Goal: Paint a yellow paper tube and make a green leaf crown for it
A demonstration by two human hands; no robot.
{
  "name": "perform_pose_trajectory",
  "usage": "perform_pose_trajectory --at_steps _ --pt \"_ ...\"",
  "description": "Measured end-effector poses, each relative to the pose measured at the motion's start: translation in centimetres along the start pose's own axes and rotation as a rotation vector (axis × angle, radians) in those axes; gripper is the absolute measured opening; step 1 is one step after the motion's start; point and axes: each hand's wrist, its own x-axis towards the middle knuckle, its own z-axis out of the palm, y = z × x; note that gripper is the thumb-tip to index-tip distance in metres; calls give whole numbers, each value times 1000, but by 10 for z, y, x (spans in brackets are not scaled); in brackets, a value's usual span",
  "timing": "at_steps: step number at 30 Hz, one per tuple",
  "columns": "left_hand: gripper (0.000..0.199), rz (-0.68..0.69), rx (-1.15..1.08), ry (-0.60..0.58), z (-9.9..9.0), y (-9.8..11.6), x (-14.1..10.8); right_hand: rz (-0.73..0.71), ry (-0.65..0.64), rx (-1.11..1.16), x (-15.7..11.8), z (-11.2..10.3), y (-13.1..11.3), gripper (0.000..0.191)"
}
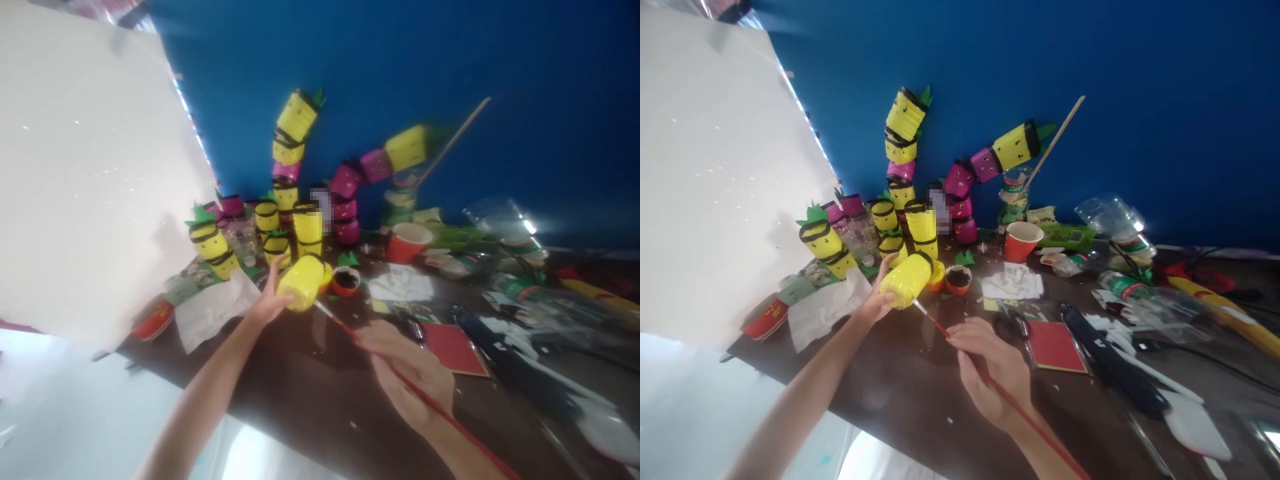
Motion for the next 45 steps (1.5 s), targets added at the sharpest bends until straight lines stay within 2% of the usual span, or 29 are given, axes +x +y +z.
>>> perform_pose_trajectory --at_steps 5,9,15,20,23,28,31,38,42,45 --pt "100 -32 26 1 -1 1 1 -33 25 25 0 -1 1 16" --pt "100 -32 41 -2 1 3 1 -42 -14 37 0 -2 3 20" --pt "100 -41 38 -12 0 3 1 -46 -3 57 1 -2 3 17" --pt "102 -53 59 -8 -4 2 2 14 5 40 1 -3 1 12" --pt "103 -47 66 -3 -4 2 2 -5 -8 55 1 -3 2 11" --pt "104 -49 64 -5 -4 3 2 7 44 61 -1 -5 3 12" --pt "105 -49 54 -10 -3 3 1 30 14 43 0 -4 1 12" --pt "98 -38 82 -23 -5 1 2 -9 35 26 3 -6 -1 11" --pt "96 -45 110 -47 -4 2 2 -2 -13 -8 5 -6 -3 12" --pt "97 -51 118 -57 -4 2 2 -5 22 33 5 -6 -2 12"
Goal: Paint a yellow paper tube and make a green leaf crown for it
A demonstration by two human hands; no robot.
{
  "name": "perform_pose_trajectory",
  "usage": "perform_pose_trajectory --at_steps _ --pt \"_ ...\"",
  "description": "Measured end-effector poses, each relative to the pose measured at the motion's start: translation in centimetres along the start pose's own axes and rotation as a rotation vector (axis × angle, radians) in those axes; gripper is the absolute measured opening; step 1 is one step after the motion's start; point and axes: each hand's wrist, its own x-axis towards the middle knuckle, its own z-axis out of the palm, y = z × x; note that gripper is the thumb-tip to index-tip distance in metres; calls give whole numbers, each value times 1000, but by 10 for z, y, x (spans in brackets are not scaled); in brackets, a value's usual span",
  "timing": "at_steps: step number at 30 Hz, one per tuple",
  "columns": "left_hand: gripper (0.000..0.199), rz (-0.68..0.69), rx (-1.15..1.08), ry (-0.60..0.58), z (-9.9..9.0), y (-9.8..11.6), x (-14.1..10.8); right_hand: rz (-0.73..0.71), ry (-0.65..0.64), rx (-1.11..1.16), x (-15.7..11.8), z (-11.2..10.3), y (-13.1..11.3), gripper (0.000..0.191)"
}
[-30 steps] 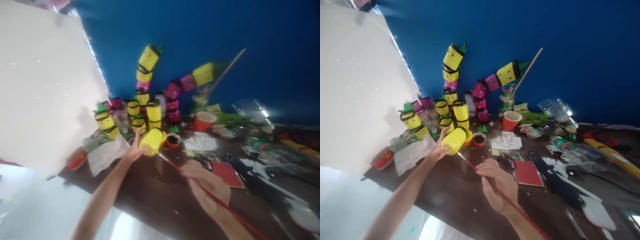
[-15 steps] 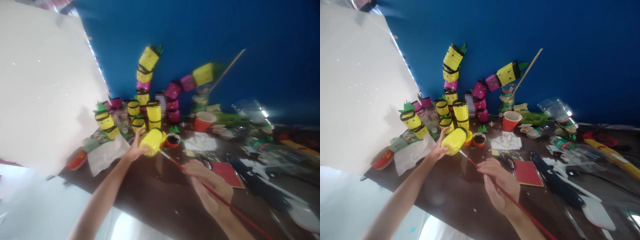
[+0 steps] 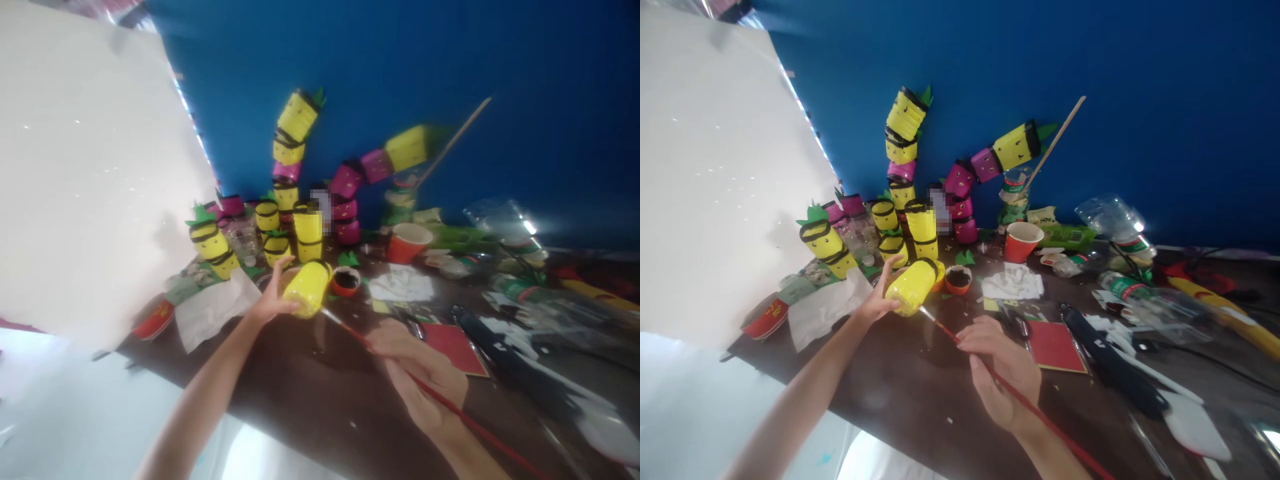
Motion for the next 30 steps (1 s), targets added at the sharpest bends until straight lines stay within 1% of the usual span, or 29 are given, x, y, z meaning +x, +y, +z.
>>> perform_pose_trajectory --at_steps 3,6,9,11,14,17,20,23,26,28,30 --pt "98 -12 -22 10 0 0 0 15 29 9 0 0 1 11" --pt "100 -6 -88 32 2 0 -1 0 -9 0 -1 0 1 12" --pt "101 16 -132 34 5 2 -2 -14 19 26 -3 1 2 12" --pt "100 24 -137 33 6 3 -1 3 39 17 -5 2 3 13" --pt "101 31 -134 35 7 3 -1 23 -3 3 -6 4 4 13" --pt "99 35 -135 47 6 2 -2 5 -34 20 -6 3 4 12" --pt "96 31 -138 55 7 1 -2 3 5 10 -6 3 6 14" --pt "94 31 -159 96 9 0 -3 20 -2 -19 -8 5 7 18" --pt "92 33 -202 145 13 0 -3 -6 -31 -25 -8 6 8 18" --pt "90 47 -241 158 16 -1 -3 -28 -23 -21 -8 6 7 19" --pt "89 64 -274 166 18 -2 -3 -18 -7 -35 -8 6 6 20"
